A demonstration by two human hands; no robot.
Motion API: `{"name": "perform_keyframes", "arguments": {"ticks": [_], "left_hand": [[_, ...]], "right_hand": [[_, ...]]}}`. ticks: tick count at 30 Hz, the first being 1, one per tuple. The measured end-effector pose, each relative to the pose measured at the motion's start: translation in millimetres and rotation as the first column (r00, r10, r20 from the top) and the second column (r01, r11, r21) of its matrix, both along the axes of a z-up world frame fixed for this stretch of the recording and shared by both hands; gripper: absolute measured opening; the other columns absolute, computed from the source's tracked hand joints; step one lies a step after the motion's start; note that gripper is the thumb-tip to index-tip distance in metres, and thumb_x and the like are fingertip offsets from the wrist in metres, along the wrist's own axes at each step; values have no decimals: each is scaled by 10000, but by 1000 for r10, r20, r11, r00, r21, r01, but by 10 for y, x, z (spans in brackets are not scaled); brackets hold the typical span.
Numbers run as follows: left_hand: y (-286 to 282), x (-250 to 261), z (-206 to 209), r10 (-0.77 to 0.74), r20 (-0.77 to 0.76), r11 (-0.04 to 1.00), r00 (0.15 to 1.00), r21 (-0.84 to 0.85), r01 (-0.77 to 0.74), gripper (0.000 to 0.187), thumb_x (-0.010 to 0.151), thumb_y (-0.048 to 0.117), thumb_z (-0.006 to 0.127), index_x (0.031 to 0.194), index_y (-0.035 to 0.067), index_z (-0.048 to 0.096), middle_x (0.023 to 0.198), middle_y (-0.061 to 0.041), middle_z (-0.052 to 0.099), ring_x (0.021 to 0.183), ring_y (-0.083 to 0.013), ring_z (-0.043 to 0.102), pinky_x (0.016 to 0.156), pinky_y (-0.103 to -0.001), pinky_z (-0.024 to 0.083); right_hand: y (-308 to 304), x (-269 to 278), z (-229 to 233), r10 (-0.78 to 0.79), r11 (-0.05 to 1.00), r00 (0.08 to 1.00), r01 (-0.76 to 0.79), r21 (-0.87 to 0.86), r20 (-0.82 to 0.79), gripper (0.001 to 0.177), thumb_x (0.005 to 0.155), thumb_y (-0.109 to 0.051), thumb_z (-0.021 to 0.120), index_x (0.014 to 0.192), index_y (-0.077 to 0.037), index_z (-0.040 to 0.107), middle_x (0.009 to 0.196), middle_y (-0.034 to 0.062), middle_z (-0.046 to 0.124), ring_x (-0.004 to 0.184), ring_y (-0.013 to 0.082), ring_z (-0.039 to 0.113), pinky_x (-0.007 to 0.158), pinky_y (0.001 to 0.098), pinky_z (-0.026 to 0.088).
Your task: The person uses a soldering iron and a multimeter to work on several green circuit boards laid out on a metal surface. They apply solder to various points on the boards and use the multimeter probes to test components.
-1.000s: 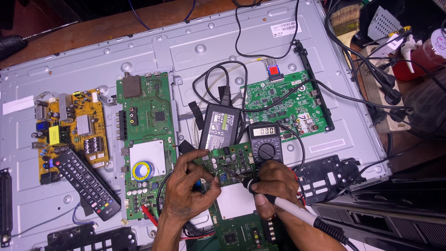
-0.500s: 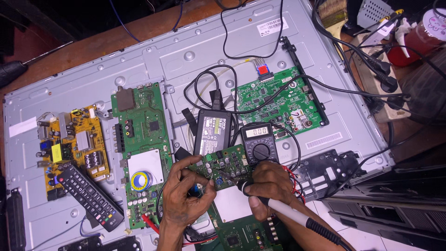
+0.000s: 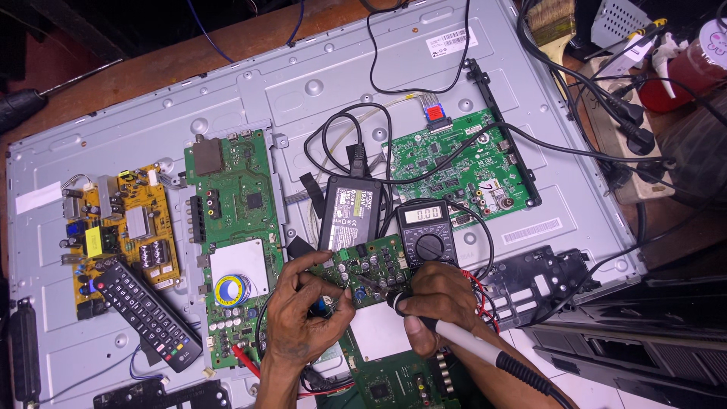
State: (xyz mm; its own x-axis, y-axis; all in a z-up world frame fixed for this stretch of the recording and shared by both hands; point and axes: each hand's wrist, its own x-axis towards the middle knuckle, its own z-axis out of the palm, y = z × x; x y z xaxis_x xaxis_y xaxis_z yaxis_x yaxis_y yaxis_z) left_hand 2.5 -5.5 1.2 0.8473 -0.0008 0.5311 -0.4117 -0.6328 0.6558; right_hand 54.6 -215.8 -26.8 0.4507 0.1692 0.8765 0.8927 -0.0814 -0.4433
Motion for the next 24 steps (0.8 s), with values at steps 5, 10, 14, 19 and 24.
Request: {"name": "perform_keyframes", "arguments": {"ticks": [5,10,14,19,24], "left_hand": [[32,-25,-58,16,-47,1000,999,-19,-17,110,776,157,798,771,92,710,1145,-172,709,812,-171,704,684,-363,565],[33,-24,-41,18,-56,1000,998,-25,-20,107,780,150,793,752,101,702,1184,-173,685,689,-141,672,632,-328,555],[31,-15,-20,-6,-26,1000,1000,-30,6,138,769,121,791,725,72,670,1034,-179,721,968,-212,727,684,-357,579],[17,1,7,-13,9,1000,1000,-23,13,143,778,96,768,710,69,645,858,-108,710,1075,-257,698,709,-350,584],[13,-1,1,-10,-7,999,1000,-36,10,141,778,101,770,707,68,652,960,-158,720,1055,-244,707,691,-351,571]], "right_hand": [[34,6,-10,-4,999,1000,4,31,-2,148,926,-231,540,869,-118,616,655,-5,512,495,157,519,481,300,464],[-28,-18,-8,46,999,998,-46,-4,-48,126,922,-213,544,915,-113,621,711,-3,536,541,167,532,522,311,473],[-36,-34,22,49,999,996,-50,-14,-71,132,939,-221,541,915,-112,612,705,4,529,539,178,530,529,316,482],[-89,-83,13,34,998,993,-40,-44,-115,100,956,-203,546,969,-120,600,770,18,536,607,187,562,586,319,531],[-87,-72,-6,10,1000,996,-8,20,-92,130,948,-223,515,908,-113,571,741,19,484,597,166,510,554,297,499]]}}
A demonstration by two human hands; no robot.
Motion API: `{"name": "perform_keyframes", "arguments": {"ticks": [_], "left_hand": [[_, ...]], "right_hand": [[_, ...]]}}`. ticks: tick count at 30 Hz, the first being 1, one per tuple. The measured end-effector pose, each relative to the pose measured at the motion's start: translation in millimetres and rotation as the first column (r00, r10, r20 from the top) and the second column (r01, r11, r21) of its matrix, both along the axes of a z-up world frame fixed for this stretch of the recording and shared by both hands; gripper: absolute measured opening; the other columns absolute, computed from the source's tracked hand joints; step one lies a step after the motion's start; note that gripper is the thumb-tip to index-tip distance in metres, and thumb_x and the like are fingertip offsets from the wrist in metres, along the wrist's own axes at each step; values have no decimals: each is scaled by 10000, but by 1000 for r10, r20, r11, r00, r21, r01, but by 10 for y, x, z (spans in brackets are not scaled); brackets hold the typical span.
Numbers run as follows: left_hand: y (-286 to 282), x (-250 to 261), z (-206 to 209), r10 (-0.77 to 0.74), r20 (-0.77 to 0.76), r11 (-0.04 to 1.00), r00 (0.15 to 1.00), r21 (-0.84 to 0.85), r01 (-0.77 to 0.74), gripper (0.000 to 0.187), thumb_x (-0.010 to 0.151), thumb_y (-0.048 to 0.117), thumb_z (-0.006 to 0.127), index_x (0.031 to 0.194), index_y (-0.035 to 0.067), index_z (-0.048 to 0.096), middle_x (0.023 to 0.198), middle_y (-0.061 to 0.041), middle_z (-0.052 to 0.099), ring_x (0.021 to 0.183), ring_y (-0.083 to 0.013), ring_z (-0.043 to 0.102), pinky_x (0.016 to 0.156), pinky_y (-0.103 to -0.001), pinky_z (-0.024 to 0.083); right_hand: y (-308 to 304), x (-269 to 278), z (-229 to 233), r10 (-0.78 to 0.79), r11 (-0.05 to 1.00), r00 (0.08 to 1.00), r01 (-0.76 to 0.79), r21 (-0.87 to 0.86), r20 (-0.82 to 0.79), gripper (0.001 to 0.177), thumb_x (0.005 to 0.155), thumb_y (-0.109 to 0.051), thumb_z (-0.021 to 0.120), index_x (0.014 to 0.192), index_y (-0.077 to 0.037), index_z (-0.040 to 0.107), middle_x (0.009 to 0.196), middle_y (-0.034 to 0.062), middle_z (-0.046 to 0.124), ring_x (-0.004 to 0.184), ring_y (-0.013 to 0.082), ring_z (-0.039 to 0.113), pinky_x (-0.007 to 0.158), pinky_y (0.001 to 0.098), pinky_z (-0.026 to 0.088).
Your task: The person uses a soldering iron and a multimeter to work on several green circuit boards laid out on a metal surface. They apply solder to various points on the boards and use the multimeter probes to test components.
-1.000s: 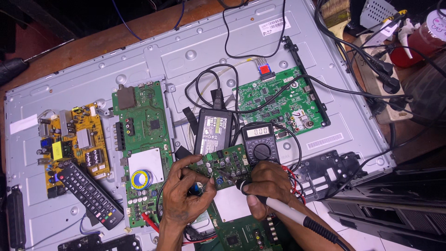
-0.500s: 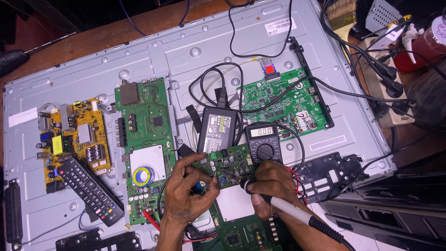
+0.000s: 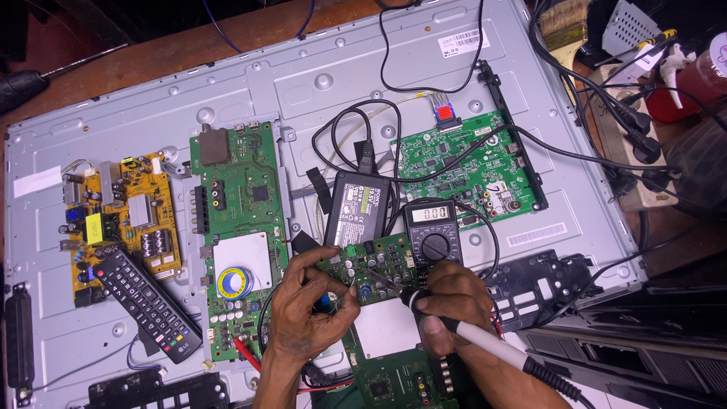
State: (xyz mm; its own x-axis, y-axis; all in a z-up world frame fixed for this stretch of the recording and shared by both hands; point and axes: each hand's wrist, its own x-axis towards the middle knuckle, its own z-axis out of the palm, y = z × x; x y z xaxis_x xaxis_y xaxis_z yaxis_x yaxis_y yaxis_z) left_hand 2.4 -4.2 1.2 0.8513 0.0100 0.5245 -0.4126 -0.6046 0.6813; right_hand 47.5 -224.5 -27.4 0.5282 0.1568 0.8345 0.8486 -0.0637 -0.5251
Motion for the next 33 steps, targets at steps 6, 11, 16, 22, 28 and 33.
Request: {"name": "perform_keyframes", "arguments": {"ticks": [6,11,16,22,28,33], "left_hand": [[28,-18,-33,16,-11,1000,1000,-2,-16,134,764,109,792,730,103,662,1208,-206,673,779,-125,710,638,-303,555],[32,-20,-14,9,13,1000,1000,-25,-8,122,761,80,784,756,65,663,1143,-225,689,917,-175,723,668,-308,562],[60,-19,-41,-17,53,999,998,-48,20,141,761,56,791,771,47,651,1136,-229,680,817,-154,704,691,-316,556],[71,-27,52,-22,117,999,993,-36,27,173,766,-8,753,738,47,591,817,-80,638,1039,-257,720,587,-318,533],[105,-51,27,-14,106,999,994,-27,17,187,751,18,772,788,65,595,1171,-180,682,739,-159,680,546,-309,503],[116,-52,33,-18,100,999,995,-29,21,178,751,38,769,784,67,596,1200,-181,678,670,-135,646,526,-306,492]], "right_hand": [[124,34,-227,-82,967,997,79,242,3,189,903,-268,532,800,-112,562,657,14,480,521,153,465,478,305,434],[191,41,-185,-85,950,996,79,303,6,185,875,-242,538,781,-85,562,635,32,455,503,177,438,483,316,400],[228,41,-210,-87,940,996,78,333,12,205,868,-245,549,759,-72,558,624,41,419,496,197,412,482,330,375],[213,51,-268,-69,942,998,64,329,3,217,867,-267,585,752,-85,557,655,37,454,493,179,428,481,323,390],[221,66,-305,-96,929,995,94,358,-13,208,846,-272,603,756,-92,552,659,40,468,515,180,423,512,321,399],[217,70,-320,-57,915,997,69,397,-42,180,820,-251,607,750,-93,556,672,35,473,513,179,431,530,312,402]]}}
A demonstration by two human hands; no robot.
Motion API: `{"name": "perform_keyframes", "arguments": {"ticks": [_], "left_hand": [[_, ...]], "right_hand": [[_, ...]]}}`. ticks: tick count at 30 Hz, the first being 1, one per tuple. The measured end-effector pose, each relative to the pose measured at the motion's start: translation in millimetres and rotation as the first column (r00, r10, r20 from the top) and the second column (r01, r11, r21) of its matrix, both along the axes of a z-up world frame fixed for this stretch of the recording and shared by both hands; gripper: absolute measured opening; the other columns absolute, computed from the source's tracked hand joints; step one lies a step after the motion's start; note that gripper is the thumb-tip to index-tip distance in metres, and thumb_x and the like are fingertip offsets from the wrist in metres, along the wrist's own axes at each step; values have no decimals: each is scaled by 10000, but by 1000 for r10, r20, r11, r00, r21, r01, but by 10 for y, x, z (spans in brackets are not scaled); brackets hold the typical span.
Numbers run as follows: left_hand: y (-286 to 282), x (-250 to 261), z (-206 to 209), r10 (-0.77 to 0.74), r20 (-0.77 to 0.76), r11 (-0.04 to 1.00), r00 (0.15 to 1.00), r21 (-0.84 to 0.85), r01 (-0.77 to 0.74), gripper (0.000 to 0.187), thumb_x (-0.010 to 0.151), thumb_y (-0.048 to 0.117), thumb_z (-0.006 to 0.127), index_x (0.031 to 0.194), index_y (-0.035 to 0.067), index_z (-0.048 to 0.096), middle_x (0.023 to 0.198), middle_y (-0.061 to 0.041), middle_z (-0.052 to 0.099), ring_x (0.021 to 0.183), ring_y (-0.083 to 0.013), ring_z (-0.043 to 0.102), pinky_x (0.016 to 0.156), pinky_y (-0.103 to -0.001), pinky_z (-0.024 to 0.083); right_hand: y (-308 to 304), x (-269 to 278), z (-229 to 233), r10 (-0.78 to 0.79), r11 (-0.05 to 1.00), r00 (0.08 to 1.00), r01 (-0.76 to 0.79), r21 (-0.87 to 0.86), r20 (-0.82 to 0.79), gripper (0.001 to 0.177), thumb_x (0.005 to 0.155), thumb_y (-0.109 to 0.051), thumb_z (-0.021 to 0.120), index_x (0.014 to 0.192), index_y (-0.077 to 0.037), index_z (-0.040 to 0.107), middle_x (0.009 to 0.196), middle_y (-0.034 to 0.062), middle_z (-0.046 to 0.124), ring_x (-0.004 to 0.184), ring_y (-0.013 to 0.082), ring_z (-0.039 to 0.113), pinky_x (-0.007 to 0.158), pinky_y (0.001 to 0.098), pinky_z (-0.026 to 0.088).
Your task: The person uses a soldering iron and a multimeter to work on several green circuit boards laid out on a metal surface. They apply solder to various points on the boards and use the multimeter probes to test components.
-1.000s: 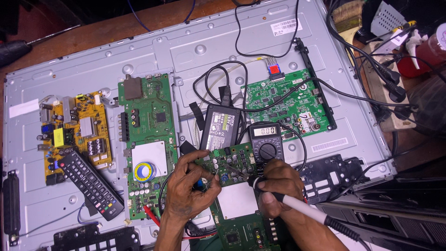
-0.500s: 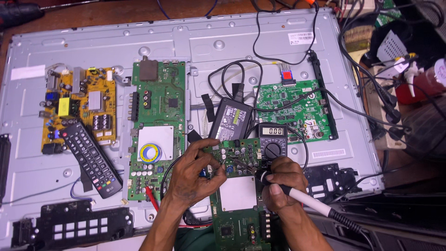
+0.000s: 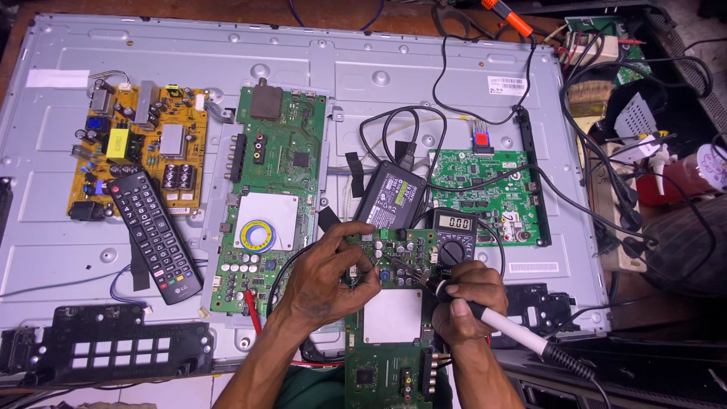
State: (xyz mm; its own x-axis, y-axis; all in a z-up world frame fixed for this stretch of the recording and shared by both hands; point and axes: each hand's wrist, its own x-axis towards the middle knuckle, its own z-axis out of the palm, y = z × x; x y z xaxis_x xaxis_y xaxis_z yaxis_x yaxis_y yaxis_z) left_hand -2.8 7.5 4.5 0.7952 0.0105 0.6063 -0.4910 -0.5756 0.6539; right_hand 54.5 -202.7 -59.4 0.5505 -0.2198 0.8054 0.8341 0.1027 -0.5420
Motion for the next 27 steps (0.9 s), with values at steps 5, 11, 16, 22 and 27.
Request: {"name": "perform_keyframes", "arguments": {"ticks": [5,11,16,22,27], "left_hand": [[8,-8,-6,-17,-4,1000,1000,-25,17,174,754,27,753,773,68,585,1164,-166,674,708,-157,667,548,-318,496],[5,10,37,-35,5,999,999,-34,35,166,751,8,735,751,57,576,1005,-127,670,917,-206,728,565,-326,527],[-13,18,4,-28,-12,999,1000,-20,28,168,750,26,762,773,45,596,1126,-194,697,857,-185,718,551,-305,518],[-40,55,-87,-15,9,1000,1000,14,15,181,776,37,772,768,55,593,940,-112,697,1009,-214,722,502,-300,529],[-87,41,-150,72,-6,997,997,-23,-72,148,773,92,730,654,128,650,1105,-90,758,638,-257,710,570,-359,574]], "right_hand": [[-22,-25,92,43,998,999,-41,56,-29,207,822,-289,634,767,-102,566,687,6,443,545,158,424,534,287,379],[-57,54,150,-32,997,999,30,74,18,199,851,-277,607,817,-90,546,692,15,432,523,160,417,499,286,391],[-100,113,121,-94,995,995,95,31,-16,224,909,-327,696,912,-111,637,759,2,578,655,169,594,599,267,555],[-6,252,630,-209,880,977,169,-444,-43,248,1018,-310,617,1121,-88,656,958,91,691,862,208,651,774,302,496],[229,512,1213,-69,850,993,107,-516,93,189,876,-63,795,1025,52,776,932,198,751,793,337,726,714,405,610]]}}
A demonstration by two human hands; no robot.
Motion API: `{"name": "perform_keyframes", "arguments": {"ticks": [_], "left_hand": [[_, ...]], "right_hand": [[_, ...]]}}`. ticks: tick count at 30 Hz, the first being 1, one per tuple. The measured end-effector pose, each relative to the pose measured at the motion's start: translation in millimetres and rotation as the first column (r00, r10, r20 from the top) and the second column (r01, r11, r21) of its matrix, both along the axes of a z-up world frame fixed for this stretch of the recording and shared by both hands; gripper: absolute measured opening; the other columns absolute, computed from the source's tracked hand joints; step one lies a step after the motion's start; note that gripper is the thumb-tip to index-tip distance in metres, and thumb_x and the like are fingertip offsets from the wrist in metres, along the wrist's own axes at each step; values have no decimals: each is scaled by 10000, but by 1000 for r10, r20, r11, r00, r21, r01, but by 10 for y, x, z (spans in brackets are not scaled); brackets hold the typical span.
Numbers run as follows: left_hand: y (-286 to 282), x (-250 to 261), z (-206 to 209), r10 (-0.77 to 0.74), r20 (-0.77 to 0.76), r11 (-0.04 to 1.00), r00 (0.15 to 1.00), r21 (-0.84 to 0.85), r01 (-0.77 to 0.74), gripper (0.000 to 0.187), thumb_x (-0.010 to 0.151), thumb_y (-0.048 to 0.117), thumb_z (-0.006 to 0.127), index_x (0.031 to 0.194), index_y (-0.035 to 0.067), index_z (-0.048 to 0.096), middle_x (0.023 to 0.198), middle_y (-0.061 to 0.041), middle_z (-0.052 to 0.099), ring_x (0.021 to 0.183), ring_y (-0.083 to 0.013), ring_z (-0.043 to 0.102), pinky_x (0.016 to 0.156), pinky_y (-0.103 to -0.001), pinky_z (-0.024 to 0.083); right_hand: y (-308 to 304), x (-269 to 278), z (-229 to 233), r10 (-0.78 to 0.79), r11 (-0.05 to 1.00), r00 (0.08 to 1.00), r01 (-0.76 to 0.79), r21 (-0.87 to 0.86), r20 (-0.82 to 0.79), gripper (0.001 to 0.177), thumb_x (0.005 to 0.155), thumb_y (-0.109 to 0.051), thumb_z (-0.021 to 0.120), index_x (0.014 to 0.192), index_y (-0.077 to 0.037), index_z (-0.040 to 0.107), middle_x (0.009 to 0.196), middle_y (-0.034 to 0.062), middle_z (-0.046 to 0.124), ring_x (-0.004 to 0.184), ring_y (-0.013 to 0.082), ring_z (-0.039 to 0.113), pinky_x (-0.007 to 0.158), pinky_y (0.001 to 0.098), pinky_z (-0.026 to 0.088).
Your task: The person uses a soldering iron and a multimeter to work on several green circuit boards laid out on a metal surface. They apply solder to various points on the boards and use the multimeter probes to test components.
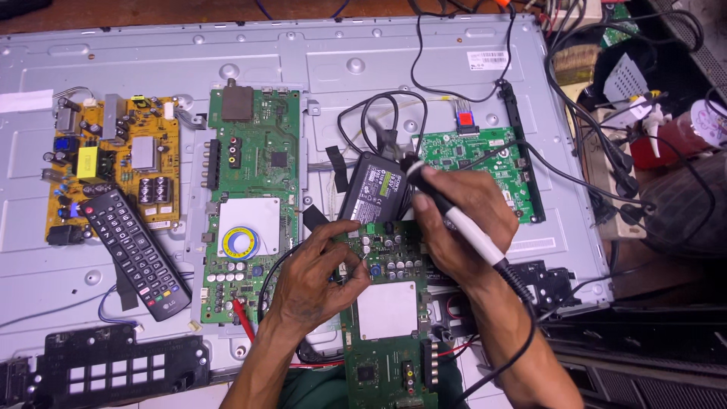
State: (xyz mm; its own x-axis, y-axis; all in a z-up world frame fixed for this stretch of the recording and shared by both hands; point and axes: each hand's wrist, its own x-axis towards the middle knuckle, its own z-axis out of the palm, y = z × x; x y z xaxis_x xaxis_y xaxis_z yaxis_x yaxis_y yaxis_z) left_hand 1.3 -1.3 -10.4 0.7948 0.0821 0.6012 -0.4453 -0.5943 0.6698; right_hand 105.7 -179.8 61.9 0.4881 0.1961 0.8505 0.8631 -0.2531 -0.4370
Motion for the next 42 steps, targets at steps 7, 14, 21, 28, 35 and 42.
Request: {"name": "perform_keyframes", "arguments": {"ticks": [7,14,21,28,35,42], "left_hand": [[6,-131,61,-1,-7,1000,1000,-12,1,145,794,109,732,674,129,653,1140,-86,756,730,-282,741,619,-372,590],[5,-53,16,-25,-27,1000,999,-14,25,120,781,81,744,707,121,658,1154,-97,753,773,-303,746,640,-396,599],[0,-25,-140,13,14,1000,1000,7,-13,112,789,101,759,720,136,680,1155,-90,761,843,-303,762,689,-398,614],[28,1,-38,-19,15,998,1000,-59,20,109,792,60,743,712,94,677,1142,-142,763,977,-360,759,774,-435,616],[13,19,-145,-28,11,998,1000,-59,28,87,776,82,748,713,119,700,1143,-136,769,1006,-362,755,799,-440,614],[-19,-27,-98,10,-14,997,1000,-73,-11,109,748,107,744,669,147,679,1113,-92,765,728,-281,727,663,-394,595]], "right_hand": [[378,323,26,61,971,997,-69,-231,-43,154,953,-64,734,1098,-17,756,887,185,699,814,400,715,693,469,585],[267,220,74,-4,990,993,-13,-138,-121,158,962,-51,754,1100,25,749,992,204,744,908,405,737,797,452,589],[322,254,14,-1,982,995,-18,-191,-96,155,986,-76,730,1133,-33,751,1041,152,773,932,386,745,788,441,591],[115,-136,51,30,998,975,-39,-40,-219,270,985,-70,694,1238,24,693,1076,214,740,911,367,750,776,431,602],[-351,-276,-481,11,974,968,46,221,-252,280,940,-142,705,1079,100,679,878,194,678,653,233,677,623,343,584],[-550,-306,-1117,205,810,958,-50,584,-202,226,848,-167,659,821,43,580,683,106,520,487,116,473,482,259,429]]}}
